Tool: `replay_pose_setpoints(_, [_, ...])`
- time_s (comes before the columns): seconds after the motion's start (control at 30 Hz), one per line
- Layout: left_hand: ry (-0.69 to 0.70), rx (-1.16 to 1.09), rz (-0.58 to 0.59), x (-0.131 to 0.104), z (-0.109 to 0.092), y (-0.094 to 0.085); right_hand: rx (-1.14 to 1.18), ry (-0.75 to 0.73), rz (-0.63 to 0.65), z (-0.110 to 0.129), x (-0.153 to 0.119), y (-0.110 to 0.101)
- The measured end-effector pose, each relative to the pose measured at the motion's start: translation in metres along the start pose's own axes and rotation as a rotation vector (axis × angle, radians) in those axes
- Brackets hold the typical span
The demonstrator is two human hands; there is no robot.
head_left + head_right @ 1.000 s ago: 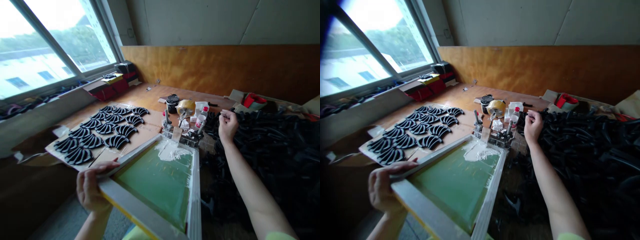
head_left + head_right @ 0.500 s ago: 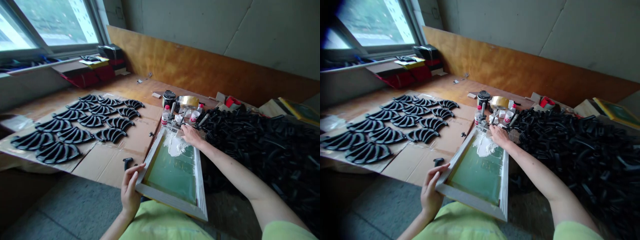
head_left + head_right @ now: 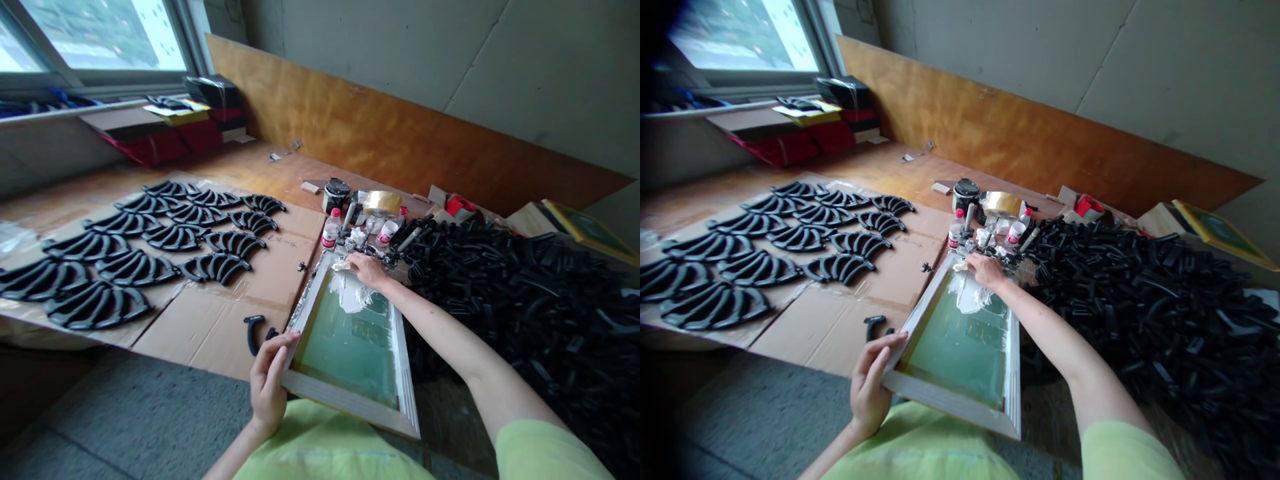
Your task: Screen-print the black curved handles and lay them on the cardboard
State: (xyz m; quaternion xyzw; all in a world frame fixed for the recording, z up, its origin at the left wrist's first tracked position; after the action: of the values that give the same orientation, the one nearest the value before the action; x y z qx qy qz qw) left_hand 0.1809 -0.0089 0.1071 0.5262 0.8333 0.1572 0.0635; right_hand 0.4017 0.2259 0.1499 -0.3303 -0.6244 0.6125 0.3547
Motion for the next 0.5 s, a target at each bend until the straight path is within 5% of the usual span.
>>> replay_pose_setpoints(0.5, [0.011, -0.021, -0.002, -0.001, -0.005, 0.004, -0.129, 0.070, 0.093, -0.023, -0.032, -0.001])
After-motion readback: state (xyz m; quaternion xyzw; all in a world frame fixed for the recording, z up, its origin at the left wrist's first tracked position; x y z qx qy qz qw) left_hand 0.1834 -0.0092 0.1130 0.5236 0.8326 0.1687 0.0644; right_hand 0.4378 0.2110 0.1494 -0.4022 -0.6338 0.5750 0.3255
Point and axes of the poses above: each hand's wrist, its own x-axis towards the middle knuckle, its own y-axis out of the palm, z = x × y, the point moved 4 cm from there along x, towards the middle knuckle, and after that the axes turned 7 degrees about -x, right-handed, at the moved point
